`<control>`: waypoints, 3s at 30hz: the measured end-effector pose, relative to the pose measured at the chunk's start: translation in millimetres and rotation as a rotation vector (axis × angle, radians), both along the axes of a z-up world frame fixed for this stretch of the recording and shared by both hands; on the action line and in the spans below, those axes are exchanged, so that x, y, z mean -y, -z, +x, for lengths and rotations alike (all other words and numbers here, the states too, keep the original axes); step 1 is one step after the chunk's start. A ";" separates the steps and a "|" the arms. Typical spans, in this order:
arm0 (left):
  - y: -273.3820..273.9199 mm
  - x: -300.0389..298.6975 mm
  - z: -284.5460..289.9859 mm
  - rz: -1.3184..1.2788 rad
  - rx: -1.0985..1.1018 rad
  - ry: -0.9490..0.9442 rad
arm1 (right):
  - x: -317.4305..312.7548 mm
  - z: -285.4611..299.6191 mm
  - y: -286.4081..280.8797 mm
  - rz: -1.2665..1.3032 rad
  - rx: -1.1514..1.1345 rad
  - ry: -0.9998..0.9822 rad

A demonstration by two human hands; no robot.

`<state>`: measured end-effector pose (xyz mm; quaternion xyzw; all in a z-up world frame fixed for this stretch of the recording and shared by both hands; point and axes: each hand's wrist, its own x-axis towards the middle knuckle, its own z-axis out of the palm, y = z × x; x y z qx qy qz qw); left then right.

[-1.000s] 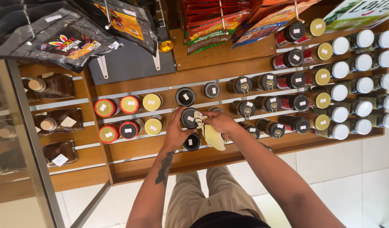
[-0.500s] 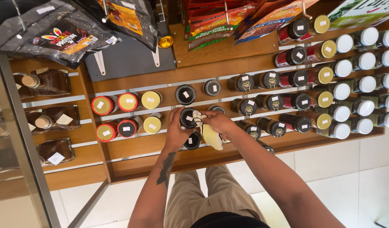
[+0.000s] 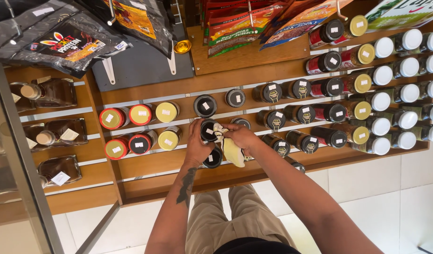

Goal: The recorder is wiping down various food jars on a grocery store display shelf using a cloth.

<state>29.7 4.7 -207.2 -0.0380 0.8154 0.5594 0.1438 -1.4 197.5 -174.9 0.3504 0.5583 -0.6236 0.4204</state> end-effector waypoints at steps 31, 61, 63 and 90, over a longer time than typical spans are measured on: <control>-31.1 -8.1 88.6 -0.049 -0.038 -0.060 | 16.4 103.5 -13.5 0.376 -0.232 -0.338; -330.9 -74.0 35.4 0.361 -0.426 -0.384 | -60.9 5.9 -239.5 -0.670 -0.138 0.224; -341.2 -77.6 36.6 0.199 -0.462 -0.377 | -56.8 3.4 -245.9 -0.786 -0.178 0.266; -390.2 41.6 39.4 0.924 -0.225 -0.143 | 55.7 44.8 -317.7 -0.634 -0.582 0.395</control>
